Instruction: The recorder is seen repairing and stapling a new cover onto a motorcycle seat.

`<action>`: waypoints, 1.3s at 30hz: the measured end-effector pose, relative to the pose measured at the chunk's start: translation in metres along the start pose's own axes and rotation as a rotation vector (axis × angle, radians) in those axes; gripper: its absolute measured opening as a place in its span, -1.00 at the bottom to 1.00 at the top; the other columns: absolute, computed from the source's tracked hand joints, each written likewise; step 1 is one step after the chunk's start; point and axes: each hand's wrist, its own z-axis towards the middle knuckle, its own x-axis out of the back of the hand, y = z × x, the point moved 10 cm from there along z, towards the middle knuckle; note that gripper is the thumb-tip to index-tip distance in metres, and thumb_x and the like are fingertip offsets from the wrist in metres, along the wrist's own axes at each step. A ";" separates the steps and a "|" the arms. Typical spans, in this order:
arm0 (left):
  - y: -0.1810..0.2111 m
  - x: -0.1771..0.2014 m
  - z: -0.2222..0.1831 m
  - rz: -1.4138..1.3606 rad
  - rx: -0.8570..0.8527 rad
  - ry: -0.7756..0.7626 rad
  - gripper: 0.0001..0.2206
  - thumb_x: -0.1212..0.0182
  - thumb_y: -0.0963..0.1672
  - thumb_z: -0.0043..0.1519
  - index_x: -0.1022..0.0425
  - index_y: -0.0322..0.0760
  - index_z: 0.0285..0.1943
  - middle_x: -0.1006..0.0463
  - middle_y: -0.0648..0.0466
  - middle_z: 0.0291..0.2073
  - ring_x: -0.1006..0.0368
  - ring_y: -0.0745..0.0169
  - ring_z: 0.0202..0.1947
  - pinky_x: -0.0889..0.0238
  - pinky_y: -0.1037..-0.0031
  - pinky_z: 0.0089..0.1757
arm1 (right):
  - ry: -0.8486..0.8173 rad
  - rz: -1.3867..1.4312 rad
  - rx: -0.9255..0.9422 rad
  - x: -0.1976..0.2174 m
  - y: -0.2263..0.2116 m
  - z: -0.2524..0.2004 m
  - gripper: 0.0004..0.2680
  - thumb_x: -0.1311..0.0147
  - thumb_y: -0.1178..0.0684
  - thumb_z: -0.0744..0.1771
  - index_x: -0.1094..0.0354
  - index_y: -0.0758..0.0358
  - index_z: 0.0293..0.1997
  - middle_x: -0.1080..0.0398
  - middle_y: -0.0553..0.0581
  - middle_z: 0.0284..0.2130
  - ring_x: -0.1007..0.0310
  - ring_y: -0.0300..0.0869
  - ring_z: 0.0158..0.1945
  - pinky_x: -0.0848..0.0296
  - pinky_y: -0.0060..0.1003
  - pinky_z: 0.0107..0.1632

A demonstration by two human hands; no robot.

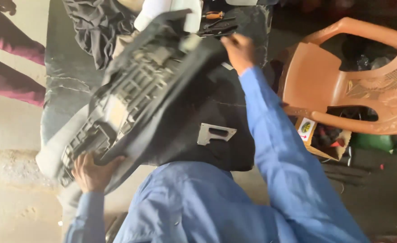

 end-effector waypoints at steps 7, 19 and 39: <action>0.029 -0.047 -0.045 0.125 0.296 0.012 -0.21 -0.50 0.28 -0.15 -0.50 -0.32 0.04 -0.47 -0.10 0.05 -0.28 -0.19 0.19 0.11 -0.08 0.27 | -0.144 -0.349 0.370 -0.060 0.077 0.033 -0.78 -0.29 -0.01 0.25 -0.52 0.34 -0.19 -0.54 0.35 -0.28 -0.55 0.20 -0.17 -0.48 0.03 -0.13; 0.121 -0.050 -0.025 -0.089 0.016 -0.011 -0.39 -0.42 0.03 0.15 -0.38 -0.17 0.38 -0.48 -0.03 0.08 -0.37 -0.02 0.17 -0.09 0.02 0.25 | -0.280 -0.582 -0.041 -0.109 0.164 0.008 -0.81 -0.29 0.08 0.21 -0.49 0.27 -0.18 -0.50 0.37 -0.17 -0.49 0.30 -0.07 -0.45 0.14 -0.05; 0.229 -0.057 0.100 -0.320 -0.149 -0.281 -0.63 -0.46 -0.02 -0.01 -0.48 -0.27 -0.14 -0.59 -0.14 -0.35 -0.55 -0.22 -0.29 -0.35 0.09 -0.26 | -0.005 0.063 0.003 -0.020 0.118 -0.106 -0.91 -0.26 0.15 0.29 -0.47 0.33 -0.24 -0.54 0.28 -0.37 -0.60 -0.02 -0.28 -0.52 -0.13 -0.20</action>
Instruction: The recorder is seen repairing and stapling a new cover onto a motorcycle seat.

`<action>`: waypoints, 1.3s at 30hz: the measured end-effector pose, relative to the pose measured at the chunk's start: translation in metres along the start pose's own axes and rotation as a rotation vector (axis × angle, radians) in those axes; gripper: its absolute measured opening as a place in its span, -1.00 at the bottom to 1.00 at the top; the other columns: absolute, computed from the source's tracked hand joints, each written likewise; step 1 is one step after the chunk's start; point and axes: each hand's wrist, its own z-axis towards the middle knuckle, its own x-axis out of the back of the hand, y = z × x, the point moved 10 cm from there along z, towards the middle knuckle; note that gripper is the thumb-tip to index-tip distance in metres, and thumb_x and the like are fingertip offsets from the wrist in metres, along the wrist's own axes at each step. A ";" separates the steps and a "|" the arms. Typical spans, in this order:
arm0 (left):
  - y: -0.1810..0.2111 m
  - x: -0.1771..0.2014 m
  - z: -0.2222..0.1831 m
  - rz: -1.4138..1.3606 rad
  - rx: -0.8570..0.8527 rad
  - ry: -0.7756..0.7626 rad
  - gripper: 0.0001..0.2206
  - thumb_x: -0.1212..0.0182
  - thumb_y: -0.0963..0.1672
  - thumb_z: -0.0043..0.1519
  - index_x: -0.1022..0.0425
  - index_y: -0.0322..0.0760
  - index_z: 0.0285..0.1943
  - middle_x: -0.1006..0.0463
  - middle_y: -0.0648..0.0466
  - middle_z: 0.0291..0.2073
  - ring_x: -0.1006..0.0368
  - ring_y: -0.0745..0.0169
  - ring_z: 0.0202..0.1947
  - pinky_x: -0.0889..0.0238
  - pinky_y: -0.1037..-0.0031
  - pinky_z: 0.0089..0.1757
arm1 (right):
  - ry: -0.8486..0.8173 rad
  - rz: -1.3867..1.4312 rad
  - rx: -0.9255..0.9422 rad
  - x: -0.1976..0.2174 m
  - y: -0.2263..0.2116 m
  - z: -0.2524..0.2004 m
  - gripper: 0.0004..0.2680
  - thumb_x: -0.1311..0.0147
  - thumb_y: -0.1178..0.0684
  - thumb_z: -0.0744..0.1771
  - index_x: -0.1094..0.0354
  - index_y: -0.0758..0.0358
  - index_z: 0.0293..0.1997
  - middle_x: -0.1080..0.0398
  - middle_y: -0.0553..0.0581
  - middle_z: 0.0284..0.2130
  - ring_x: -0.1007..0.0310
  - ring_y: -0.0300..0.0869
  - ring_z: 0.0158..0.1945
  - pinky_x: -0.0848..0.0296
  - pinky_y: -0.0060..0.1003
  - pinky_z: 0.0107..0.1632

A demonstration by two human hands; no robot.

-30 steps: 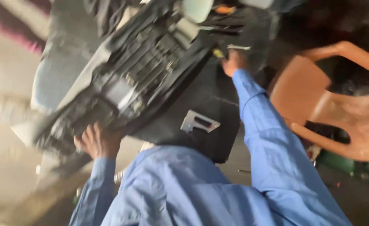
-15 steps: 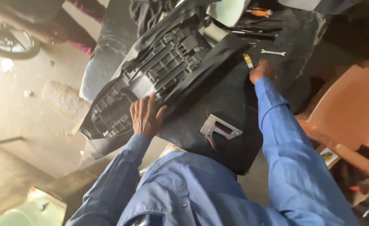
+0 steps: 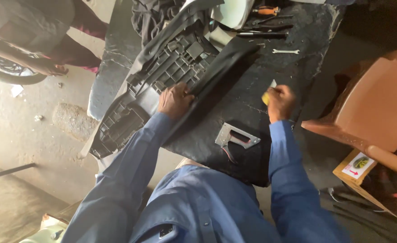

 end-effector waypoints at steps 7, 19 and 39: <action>-0.019 0.004 0.031 -0.027 0.047 0.072 -0.72 -0.39 -0.07 0.06 -0.51 -0.28 -0.14 -0.64 -0.12 -0.33 -0.60 -0.11 -0.23 -0.39 0.18 -0.21 | -0.073 0.815 -0.676 -0.017 -0.032 -0.063 -0.91 -0.06 0.03 0.34 -0.43 0.16 -0.22 -0.43 0.07 -0.50 -0.38 -0.27 -0.53 -0.40 -0.32 -0.46; -0.007 -0.028 0.067 0.014 -0.263 -0.230 -0.71 -0.34 -0.05 0.09 -0.57 -0.22 -0.06 -0.65 -0.09 -0.27 -0.60 -0.12 -0.21 -0.41 0.12 -0.16 | -0.305 0.535 -0.608 -0.100 -0.152 -0.129 -0.88 -0.05 0.08 0.35 -0.44 0.29 -0.14 -0.38 0.07 -0.60 -0.25 -0.28 -0.65 -0.23 -0.31 -0.58; 0.030 -0.025 0.082 -0.203 -0.345 -0.184 -0.75 -0.24 0.02 0.13 -0.61 -0.11 -0.14 -0.67 -0.03 -0.32 -0.59 -0.18 -0.21 -0.42 0.10 -0.16 | 0.062 0.417 -0.673 -0.109 -0.120 -0.134 -0.87 -0.19 0.05 0.32 -0.53 0.31 -0.21 -0.37 0.07 -0.44 -0.25 -0.25 -0.51 -0.23 -0.29 -0.45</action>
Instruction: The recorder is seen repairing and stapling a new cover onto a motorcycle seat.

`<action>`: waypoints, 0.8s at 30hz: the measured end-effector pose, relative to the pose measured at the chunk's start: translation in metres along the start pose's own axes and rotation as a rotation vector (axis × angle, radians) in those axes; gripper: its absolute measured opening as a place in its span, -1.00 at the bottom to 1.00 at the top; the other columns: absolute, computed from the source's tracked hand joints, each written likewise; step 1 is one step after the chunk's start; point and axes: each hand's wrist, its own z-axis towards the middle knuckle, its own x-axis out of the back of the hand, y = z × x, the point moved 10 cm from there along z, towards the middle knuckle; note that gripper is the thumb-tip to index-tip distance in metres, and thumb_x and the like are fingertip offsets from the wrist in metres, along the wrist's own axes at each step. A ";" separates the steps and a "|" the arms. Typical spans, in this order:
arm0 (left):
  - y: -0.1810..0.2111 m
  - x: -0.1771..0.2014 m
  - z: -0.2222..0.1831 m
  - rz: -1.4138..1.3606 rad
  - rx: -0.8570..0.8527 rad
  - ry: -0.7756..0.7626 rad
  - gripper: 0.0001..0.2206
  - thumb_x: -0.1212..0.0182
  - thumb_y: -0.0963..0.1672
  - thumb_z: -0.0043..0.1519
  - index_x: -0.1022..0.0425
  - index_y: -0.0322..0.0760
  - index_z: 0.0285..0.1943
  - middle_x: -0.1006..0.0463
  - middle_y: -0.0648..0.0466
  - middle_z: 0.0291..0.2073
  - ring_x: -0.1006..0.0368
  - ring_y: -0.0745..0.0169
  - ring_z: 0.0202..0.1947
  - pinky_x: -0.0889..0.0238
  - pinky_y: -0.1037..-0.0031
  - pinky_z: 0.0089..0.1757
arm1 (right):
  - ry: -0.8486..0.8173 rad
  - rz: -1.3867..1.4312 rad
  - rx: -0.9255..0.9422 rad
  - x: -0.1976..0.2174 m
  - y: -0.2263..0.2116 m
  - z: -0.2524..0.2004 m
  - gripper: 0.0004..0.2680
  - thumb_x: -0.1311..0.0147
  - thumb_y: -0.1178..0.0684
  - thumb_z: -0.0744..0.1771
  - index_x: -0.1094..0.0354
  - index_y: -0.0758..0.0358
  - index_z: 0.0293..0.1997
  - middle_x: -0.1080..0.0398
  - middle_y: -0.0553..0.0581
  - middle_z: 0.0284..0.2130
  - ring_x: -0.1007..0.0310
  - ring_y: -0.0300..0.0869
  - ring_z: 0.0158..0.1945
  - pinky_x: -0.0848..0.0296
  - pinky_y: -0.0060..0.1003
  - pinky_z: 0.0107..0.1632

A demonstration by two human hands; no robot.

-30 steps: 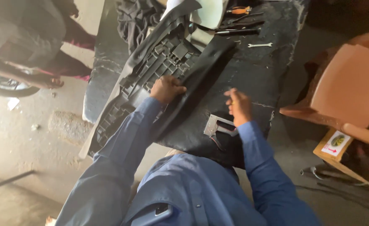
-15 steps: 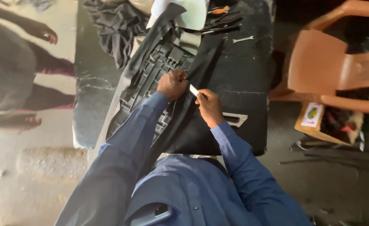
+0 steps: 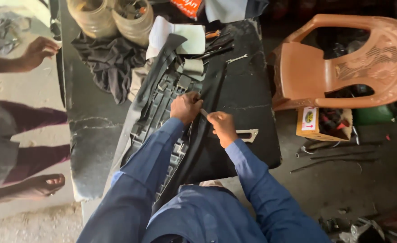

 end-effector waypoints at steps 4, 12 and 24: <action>0.018 -0.009 0.024 0.177 -0.002 -0.133 -0.73 -0.22 0.01 0.15 -0.62 -0.08 -0.06 -0.66 -0.10 -0.26 -0.58 -0.23 -0.17 -0.41 0.05 -0.12 | -0.088 0.145 -0.114 0.001 -0.004 -0.010 -0.91 -0.16 0.10 0.30 -0.40 0.24 -0.21 -0.41 0.03 -0.45 -0.38 -0.33 -0.48 -0.36 -0.36 -0.45; 0.021 -0.042 0.088 0.283 0.034 -0.279 -0.64 -0.35 0.05 0.08 -0.62 -0.14 -0.04 -0.64 -0.13 -0.10 -0.54 -0.19 0.00 -0.38 0.09 -0.01 | 0.016 0.189 -0.120 0.020 -0.028 0.003 -0.87 -0.15 0.14 0.30 -0.39 0.16 -0.11 -0.44 0.08 -0.46 -0.38 -0.32 -0.51 -0.40 -0.39 -0.47; 0.021 -0.056 0.105 0.269 -0.245 -0.379 -0.70 -0.24 0.04 0.22 -0.66 -0.23 -0.13 -0.64 -0.20 -0.20 -0.54 -0.29 -0.12 -0.38 0.04 -0.09 | 0.340 -0.513 0.428 0.002 -0.116 0.030 -0.84 -0.05 0.07 0.32 -0.53 0.32 -0.24 -0.55 0.34 -0.40 -0.62 0.11 -0.29 -0.51 -0.06 -0.17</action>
